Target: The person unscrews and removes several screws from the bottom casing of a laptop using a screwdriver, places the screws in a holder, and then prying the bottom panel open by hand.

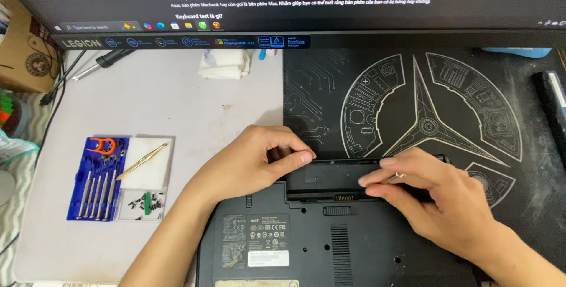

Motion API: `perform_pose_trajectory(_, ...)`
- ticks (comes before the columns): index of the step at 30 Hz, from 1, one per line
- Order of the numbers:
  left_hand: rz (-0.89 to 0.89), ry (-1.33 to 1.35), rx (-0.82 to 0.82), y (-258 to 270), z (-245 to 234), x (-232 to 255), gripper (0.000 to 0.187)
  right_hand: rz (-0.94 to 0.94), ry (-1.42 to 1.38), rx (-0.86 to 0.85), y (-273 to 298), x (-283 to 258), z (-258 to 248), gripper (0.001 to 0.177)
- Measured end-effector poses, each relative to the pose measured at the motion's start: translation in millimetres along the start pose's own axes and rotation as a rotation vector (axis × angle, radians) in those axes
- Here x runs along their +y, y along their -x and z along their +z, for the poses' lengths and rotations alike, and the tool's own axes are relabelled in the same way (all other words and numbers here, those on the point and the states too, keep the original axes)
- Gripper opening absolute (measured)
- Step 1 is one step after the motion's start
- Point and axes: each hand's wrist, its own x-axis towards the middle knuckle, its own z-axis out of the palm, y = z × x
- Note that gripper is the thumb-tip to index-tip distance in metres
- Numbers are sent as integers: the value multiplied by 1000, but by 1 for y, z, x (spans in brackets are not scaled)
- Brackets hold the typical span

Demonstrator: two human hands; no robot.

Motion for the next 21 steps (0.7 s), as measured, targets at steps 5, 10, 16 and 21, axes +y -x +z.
perform_pose_trajectory(5, -38, 13, -2, 0, 0, 2, 20, -302, -68, 129, -19, -15, -5, 29)
perform_pose_trajectory(10, -5, 18, -1, 0, 0, -2, 19, -393, -83, 139, -24, -21, -9, 28)
perform_pose_trajectory(16, -50, 14, -19, 0, -2, 1, 19, -428, -120, 118, -23, -18, -11, 31)
perform_pose_trajectory(21, 18, 26, -2, -1, 0, -4, 19, -404, -188, 71, -26, -19, -13, 26)
